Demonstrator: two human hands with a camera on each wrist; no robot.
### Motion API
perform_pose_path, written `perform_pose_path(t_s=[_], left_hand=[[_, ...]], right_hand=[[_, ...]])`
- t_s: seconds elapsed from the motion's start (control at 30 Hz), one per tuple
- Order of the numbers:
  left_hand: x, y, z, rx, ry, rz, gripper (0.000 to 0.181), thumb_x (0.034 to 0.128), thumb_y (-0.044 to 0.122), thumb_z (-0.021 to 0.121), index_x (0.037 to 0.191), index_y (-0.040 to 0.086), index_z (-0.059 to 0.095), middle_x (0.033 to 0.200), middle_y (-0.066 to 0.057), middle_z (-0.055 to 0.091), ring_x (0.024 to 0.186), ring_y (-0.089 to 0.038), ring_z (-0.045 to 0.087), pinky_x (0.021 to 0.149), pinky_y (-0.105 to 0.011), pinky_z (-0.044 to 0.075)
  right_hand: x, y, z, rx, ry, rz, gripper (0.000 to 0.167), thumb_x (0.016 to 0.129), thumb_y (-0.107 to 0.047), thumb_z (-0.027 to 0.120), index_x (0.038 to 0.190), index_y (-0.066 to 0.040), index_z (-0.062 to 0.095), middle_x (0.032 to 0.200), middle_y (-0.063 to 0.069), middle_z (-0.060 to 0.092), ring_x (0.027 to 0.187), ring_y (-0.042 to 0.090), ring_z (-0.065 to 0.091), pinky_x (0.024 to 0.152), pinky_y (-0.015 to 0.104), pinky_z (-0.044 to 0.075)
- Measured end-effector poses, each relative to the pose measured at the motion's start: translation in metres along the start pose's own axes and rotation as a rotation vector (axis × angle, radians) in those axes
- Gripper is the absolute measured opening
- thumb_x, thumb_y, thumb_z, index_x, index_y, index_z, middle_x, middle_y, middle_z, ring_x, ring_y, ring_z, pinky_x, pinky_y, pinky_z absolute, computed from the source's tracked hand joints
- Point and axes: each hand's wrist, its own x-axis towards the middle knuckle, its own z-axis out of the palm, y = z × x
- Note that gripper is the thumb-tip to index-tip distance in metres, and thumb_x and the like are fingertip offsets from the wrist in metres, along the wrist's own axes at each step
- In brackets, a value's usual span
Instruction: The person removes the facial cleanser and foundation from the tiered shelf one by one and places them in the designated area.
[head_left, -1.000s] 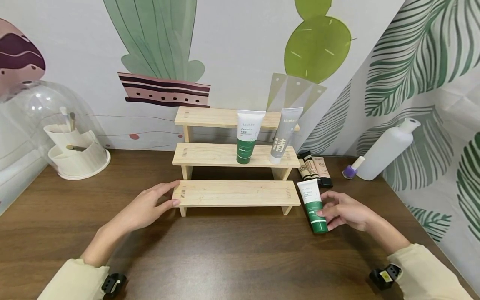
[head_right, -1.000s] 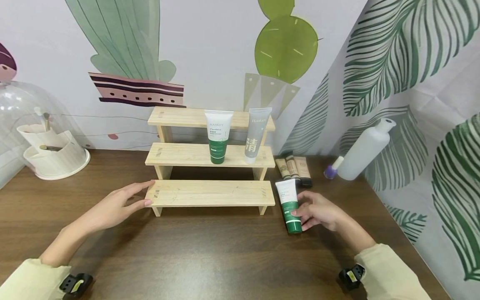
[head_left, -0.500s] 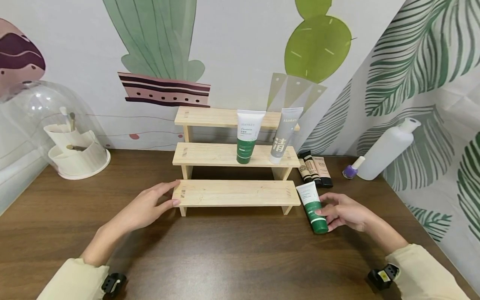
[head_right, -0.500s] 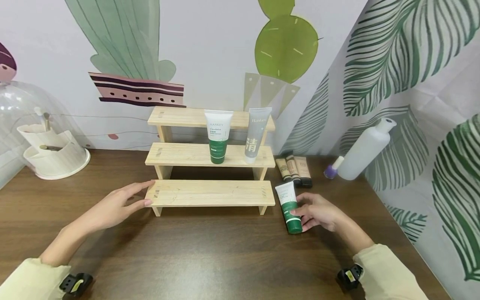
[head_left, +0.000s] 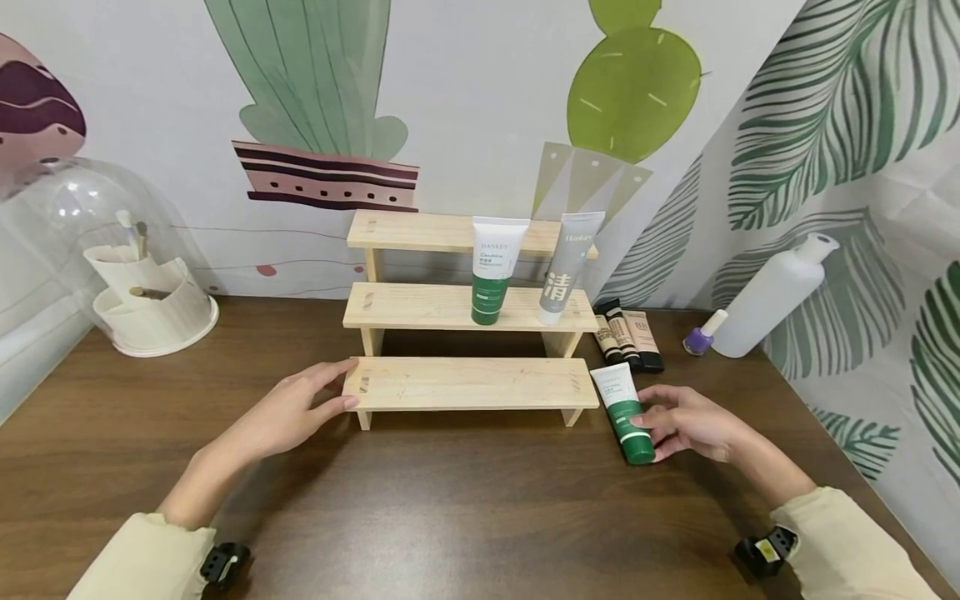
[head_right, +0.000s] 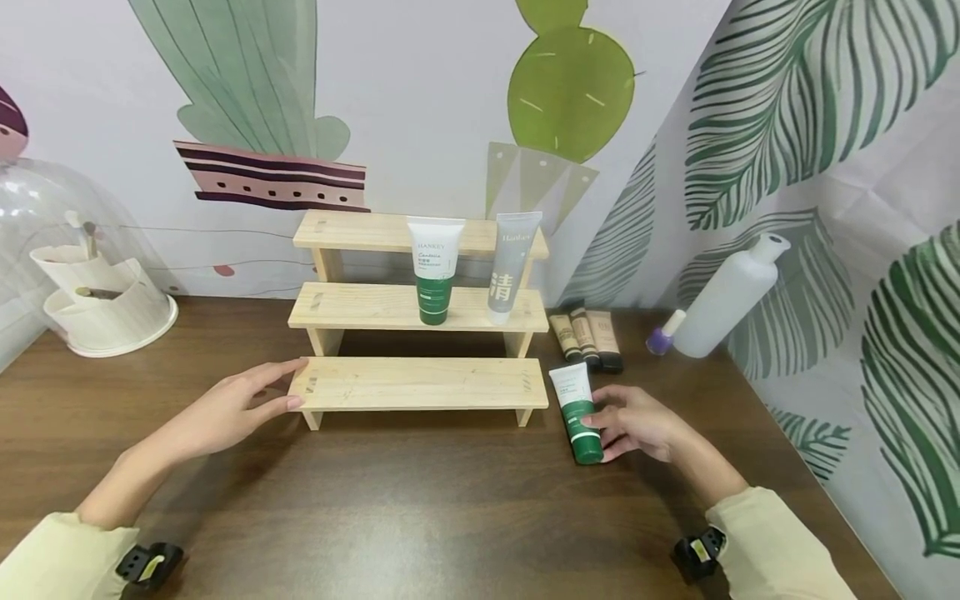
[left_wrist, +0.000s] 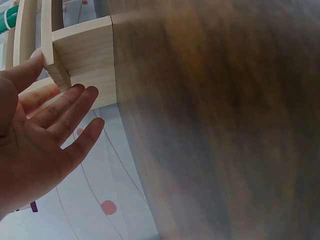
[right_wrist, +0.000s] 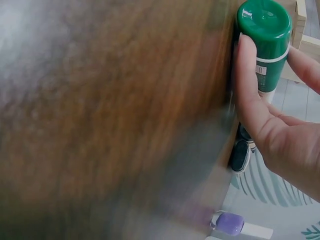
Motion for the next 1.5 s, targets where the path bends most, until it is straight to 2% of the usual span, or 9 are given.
perform_pose_path(t_s=[0.23, 0.47, 1.07, 1.5], left_hand=[[0.0, -0.001, -0.001, 0.0, -0.003, 0.002, 0.051, 0.0907, 0.023, 0.058, 0.13, -0.006, 0.045, 0.129, -0.023, 0.047, 0.117, -0.037, 0.045, 0.094, -0.052, 0.036], [0.001, -0.002, 0.0, 0.007, -0.002, 0.013, 0.05, 0.0902, 0.021, 0.059, 0.129, -0.007, 0.045, 0.129, -0.023, 0.048, 0.112, -0.036, 0.05, 0.092, -0.05, 0.039], [0.0, -0.001, 0.0, 0.008, 0.007, 0.014, 0.05, 0.0902, 0.021, 0.059, 0.13, -0.005, 0.045, 0.126, -0.023, 0.049, 0.112, -0.036, 0.05, 0.092, -0.051, 0.039], [0.0, 0.0, 0.001, 0.0, 0.002, 0.006, 0.05, 0.0903, 0.022, 0.059, 0.13, -0.005, 0.045, 0.127, -0.023, 0.049, 0.109, -0.035, 0.052, 0.091, -0.05, 0.04]], right_hand=[[-0.003, 0.0, -0.003, 0.01, 0.004, -0.007, 0.064, 0.089, -0.009, 0.058, 0.133, 0.013, 0.016, 0.092, 0.015, 0.052, 0.074, 0.021, 0.058, 0.066, 0.041, 0.054], [-0.004, 0.001, -0.004, -0.002, 0.009, -0.031, 0.064, 0.089, -0.008, 0.057, 0.134, 0.012, 0.017, 0.091, 0.015, 0.053, 0.075, 0.021, 0.056, 0.066, 0.044, 0.054], [-0.011, -0.002, -0.008, -0.054, 0.027, -0.044, 0.066, 0.087, -0.011, 0.061, 0.133, 0.012, 0.019, 0.091, 0.013, 0.056, 0.075, 0.021, 0.058, 0.065, 0.043, 0.054], [-0.013, -0.028, -0.013, -0.189, 0.068, -0.125, 0.063, 0.087, -0.011, 0.062, 0.131, 0.014, 0.024, 0.091, 0.017, 0.059, 0.074, 0.024, 0.062, 0.068, 0.041, 0.054]])
